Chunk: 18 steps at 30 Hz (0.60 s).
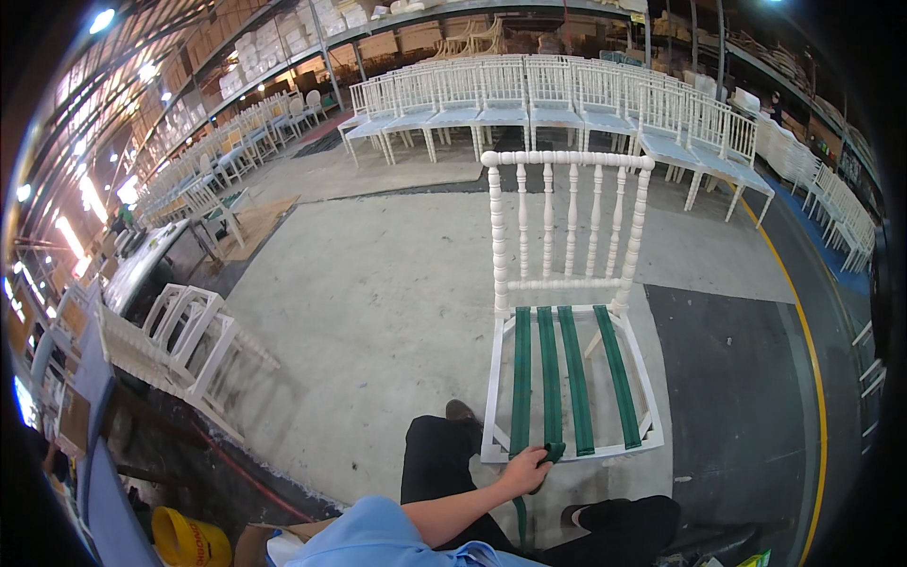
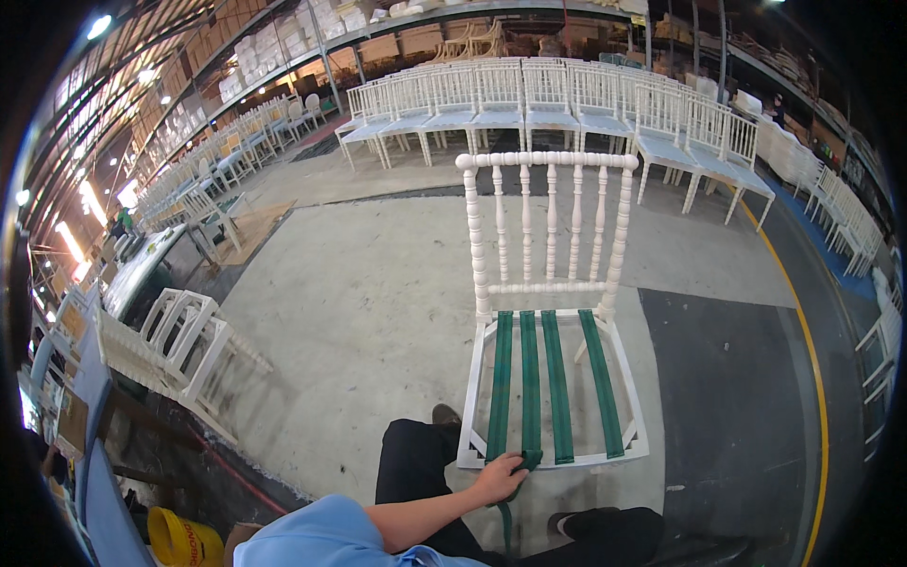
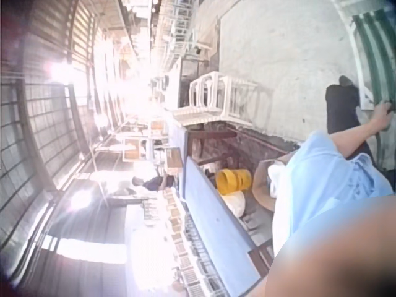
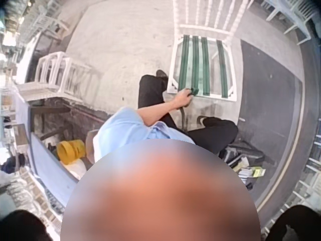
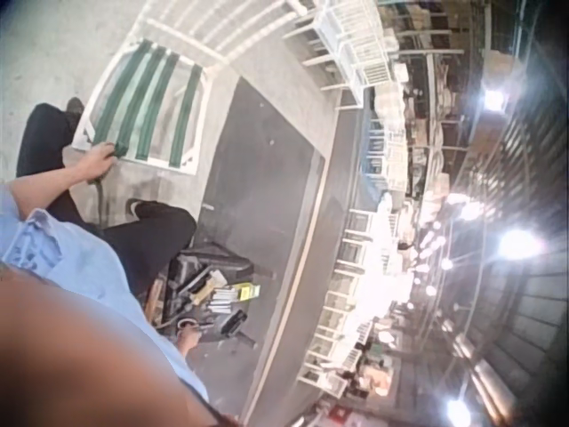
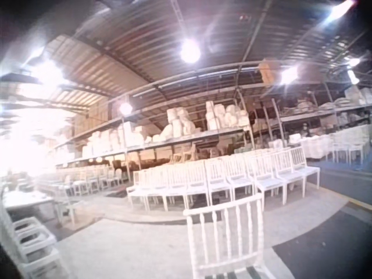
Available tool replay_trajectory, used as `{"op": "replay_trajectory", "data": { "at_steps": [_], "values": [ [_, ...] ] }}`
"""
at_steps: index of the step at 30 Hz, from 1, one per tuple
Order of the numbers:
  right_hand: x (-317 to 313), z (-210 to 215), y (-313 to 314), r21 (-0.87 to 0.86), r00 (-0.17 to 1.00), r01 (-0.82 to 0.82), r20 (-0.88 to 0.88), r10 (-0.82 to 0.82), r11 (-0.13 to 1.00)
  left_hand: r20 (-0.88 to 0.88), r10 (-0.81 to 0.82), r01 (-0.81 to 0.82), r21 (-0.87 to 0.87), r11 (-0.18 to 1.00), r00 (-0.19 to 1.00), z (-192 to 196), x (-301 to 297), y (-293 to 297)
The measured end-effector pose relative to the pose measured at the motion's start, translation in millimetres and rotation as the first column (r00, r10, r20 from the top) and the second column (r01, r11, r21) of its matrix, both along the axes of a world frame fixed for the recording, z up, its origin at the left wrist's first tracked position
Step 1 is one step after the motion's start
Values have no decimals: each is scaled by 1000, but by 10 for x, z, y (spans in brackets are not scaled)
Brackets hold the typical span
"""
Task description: The person attaches green slats to the seat of a white wooden chair using a pneumatic nail gun. They position each slat, secure it with nails, and repeat the process until the seat is fully covered.
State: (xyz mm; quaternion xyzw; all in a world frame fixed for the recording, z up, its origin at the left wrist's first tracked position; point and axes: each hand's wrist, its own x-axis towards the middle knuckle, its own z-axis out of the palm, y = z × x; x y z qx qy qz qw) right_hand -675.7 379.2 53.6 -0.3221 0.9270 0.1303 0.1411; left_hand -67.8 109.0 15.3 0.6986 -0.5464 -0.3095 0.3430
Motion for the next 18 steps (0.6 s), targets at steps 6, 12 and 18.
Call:
{"op": "replay_trajectory", "data": {
  "at_steps": [6,12,18],
  "values": [
    [87,156,-110,-21,999,-34,-2,34,999,-46,-81,89,198,976,996,-18,10,-133],
    [101,734,-684,-532,991,-14,107,83,846,-48,-119,126,227,966,992,-10,24,-67],
    [803,1056,-2095,-934,798,-43,181,575,355,33,-174,154,330,931,984,117,167,-59]
  ]
}}
